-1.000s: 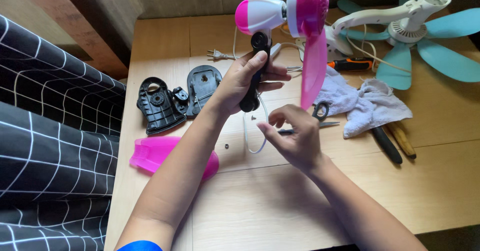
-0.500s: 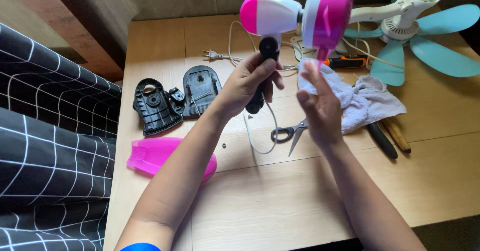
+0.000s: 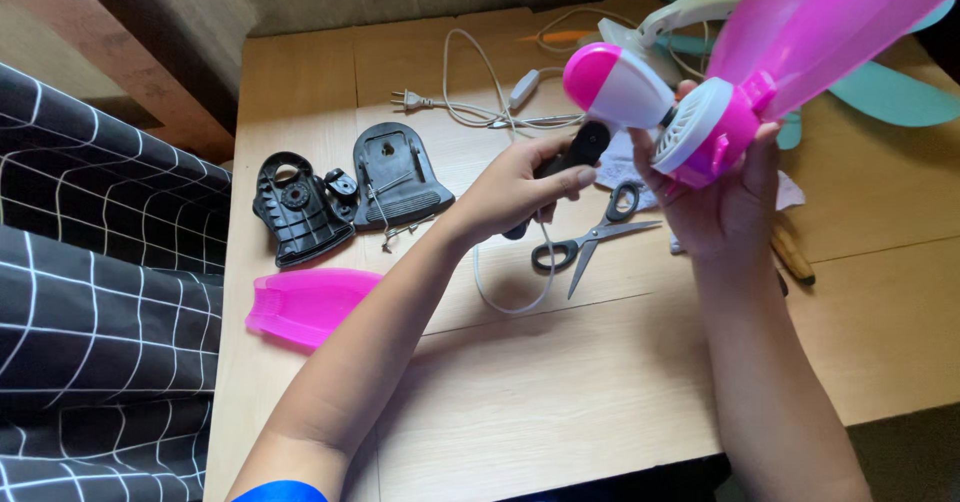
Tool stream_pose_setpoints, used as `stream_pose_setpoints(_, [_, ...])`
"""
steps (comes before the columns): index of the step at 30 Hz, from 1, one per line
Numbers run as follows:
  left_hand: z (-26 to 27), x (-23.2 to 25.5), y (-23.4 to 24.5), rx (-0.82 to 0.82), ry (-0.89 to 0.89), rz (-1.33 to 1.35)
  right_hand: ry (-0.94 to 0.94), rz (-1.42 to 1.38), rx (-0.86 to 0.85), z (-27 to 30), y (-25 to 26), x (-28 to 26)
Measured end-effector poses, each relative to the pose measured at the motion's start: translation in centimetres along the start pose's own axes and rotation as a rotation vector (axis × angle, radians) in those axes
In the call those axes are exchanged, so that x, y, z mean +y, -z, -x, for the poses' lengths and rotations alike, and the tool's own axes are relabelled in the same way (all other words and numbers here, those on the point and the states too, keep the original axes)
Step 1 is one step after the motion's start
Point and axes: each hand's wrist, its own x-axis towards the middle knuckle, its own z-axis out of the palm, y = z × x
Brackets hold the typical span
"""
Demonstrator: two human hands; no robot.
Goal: The person assembles a small pink electric fan on a wooden table. They attach the fan head to the stand, secure it with a zip tie using scissors, and then insert a metal wire into the fan base.
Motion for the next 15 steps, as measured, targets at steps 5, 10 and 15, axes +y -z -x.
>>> stream_pose_setpoints(5, [-0.2,-1.3,1.3,0.013,-0.027,0.137,0.071,-0.112,0.049,-0.2,2.4,-1.6])
stream_pose_setpoints(10, [-0.2,-3.2,1.5,-0.031,0.005,0.224,0.078,-0.125,0.018,-0.9,4.5,-3.2])
stream_pose_setpoints(15, [-0.8,-4.3,1.3,0.095,0.095,0.208,0.063,-0.161,0.092,-1.3,5.8,-2.6])
